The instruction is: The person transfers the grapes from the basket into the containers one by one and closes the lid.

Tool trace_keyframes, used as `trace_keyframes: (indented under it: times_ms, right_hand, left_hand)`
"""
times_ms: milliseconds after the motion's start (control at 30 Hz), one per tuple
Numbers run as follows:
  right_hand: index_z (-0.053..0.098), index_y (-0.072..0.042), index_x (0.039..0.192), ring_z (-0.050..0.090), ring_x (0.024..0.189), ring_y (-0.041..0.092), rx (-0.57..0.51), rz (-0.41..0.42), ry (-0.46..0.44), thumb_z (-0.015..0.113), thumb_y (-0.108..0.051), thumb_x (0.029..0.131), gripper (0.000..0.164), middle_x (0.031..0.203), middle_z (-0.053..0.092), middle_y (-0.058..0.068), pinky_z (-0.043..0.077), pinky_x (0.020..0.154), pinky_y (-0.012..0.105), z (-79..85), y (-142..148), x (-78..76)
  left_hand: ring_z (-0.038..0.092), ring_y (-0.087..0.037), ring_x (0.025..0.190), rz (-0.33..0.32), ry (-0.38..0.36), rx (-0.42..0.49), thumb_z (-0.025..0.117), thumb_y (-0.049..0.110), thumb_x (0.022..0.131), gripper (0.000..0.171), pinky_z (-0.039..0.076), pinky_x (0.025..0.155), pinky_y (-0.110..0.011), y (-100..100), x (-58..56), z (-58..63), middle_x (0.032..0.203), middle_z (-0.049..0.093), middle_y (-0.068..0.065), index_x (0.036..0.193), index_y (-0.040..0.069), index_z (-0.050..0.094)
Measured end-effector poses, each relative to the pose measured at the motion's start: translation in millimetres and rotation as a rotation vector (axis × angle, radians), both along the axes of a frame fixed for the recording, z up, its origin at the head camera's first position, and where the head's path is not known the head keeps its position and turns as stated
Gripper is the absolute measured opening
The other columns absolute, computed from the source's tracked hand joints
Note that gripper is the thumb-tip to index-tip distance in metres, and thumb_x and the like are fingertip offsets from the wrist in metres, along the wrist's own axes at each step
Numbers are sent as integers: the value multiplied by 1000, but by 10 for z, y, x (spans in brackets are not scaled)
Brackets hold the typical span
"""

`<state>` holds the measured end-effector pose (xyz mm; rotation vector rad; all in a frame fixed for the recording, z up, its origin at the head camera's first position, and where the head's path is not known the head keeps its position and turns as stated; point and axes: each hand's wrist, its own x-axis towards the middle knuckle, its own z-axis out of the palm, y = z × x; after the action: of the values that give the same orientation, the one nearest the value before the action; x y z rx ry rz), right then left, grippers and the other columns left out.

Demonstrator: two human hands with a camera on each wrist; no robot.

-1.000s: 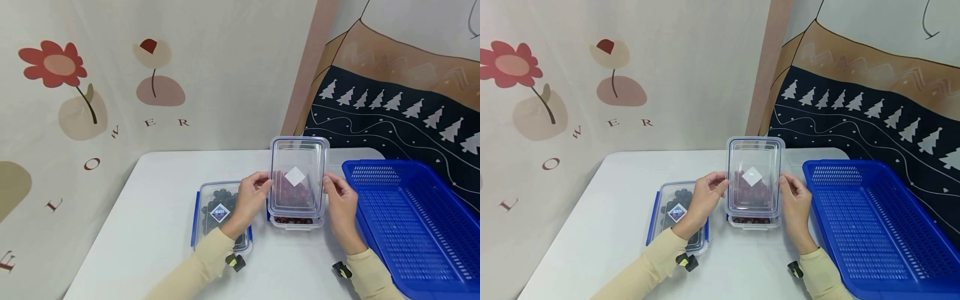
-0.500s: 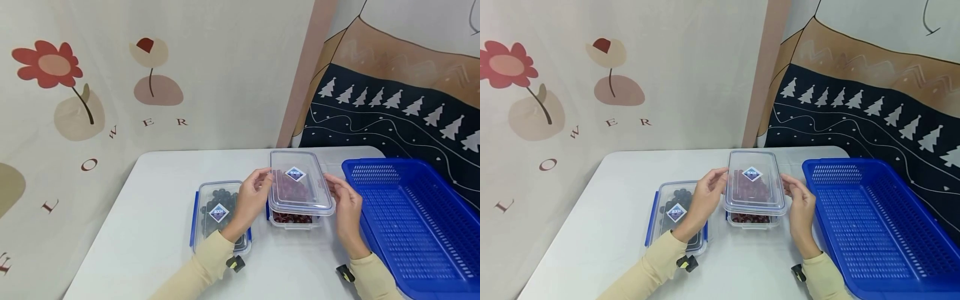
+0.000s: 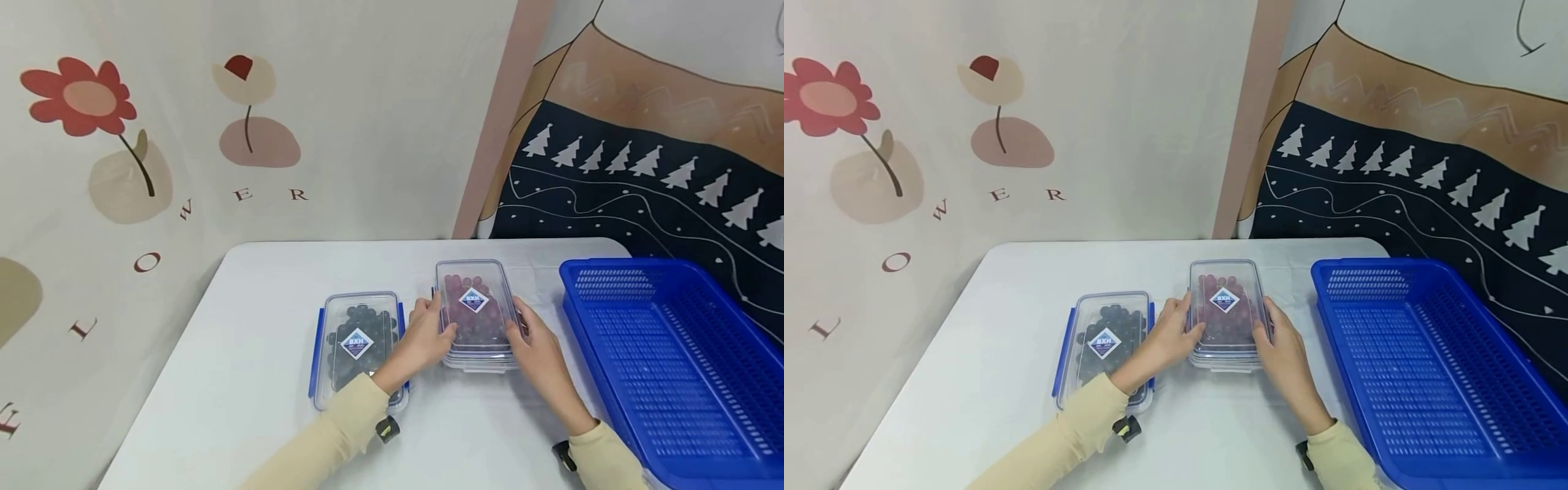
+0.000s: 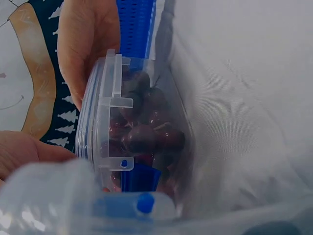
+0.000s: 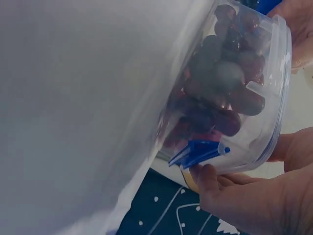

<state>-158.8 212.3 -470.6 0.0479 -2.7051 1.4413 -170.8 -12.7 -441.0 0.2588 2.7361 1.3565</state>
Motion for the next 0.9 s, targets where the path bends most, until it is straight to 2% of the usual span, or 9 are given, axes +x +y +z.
trace_keyframes:
  times_ms: [233,367,467,567,600,667,733,800,900]
  right_hand:
    - [40,2,166,61,133,50,108,-2,-11,52,-21,115,57,156,53,33,47,110,65,6,3,110]
    - [37,6,165,58,136,52,66,50,-34,53,-16,115,57,159,46,35,48,110,64,2,5,102]
    - [24,8,167,51,142,55,-48,81,-117,52,-19,116,64,162,38,38,45,114,63,8,25,25]
    - [5,10,168,44,147,55,-157,94,-259,51,-27,116,78,163,32,41,41,116,63,19,78,-61]
    - [5,11,168,45,146,53,-175,90,-296,52,-29,116,81,160,35,41,41,116,62,19,97,-81]
    - [14,15,166,51,138,48,-187,88,-332,54,-31,115,79,152,45,38,45,112,57,11,131,-109]
    - [37,18,157,58,123,40,-129,79,-299,57,-33,114,70,135,59,31,49,102,48,-9,144,-118]
    - [61,14,136,60,104,33,-35,67,-208,58,-33,114,52,114,65,22,50,87,43,-20,120,-101]
    - [69,1,101,54,81,28,172,29,35,60,-25,113,31,90,59,12,45,68,42,-30,74,-33]
  left_hand:
    - [50,-38,132,-43,-31,-79,61,12,110,71,48,112,-52,29,45,-37,150,42,-32,166,-14,26]
    - [49,-40,133,-32,-60,-86,59,11,111,70,47,112,-54,20,85,-44,148,41,-34,166,-14,25]
    - [46,-50,142,-6,-117,13,59,9,110,73,42,117,-60,4,80,-31,155,35,-40,167,-14,19]
    - [30,-57,155,53,-246,139,62,12,110,82,28,124,-64,-22,66,-8,166,23,-43,170,-11,11]
    - [25,-55,157,75,-290,178,64,13,109,85,24,126,-63,-30,64,-4,168,20,-43,170,-11,9]
    - [30,-53,156,121,-337,211,69,14,107,82,25,126,-62,-39,55,-3,166,28,-41,166,-14,20]
    - [45,-49,145,129,-312,196,72,12,104,70,34,123,-59,-26,38,-12,155,43,-39,157,-18,37]
    - [56,-45,131,127,-239,136,73,10,103,59,42,118,-57,4,28,-23,140,53,-35,146,-22,48]
    - [61,-41,119,98,-85,16,70,8,103,54,47,114,-53,86,22,-75,127,59,-32,141,-25,52]
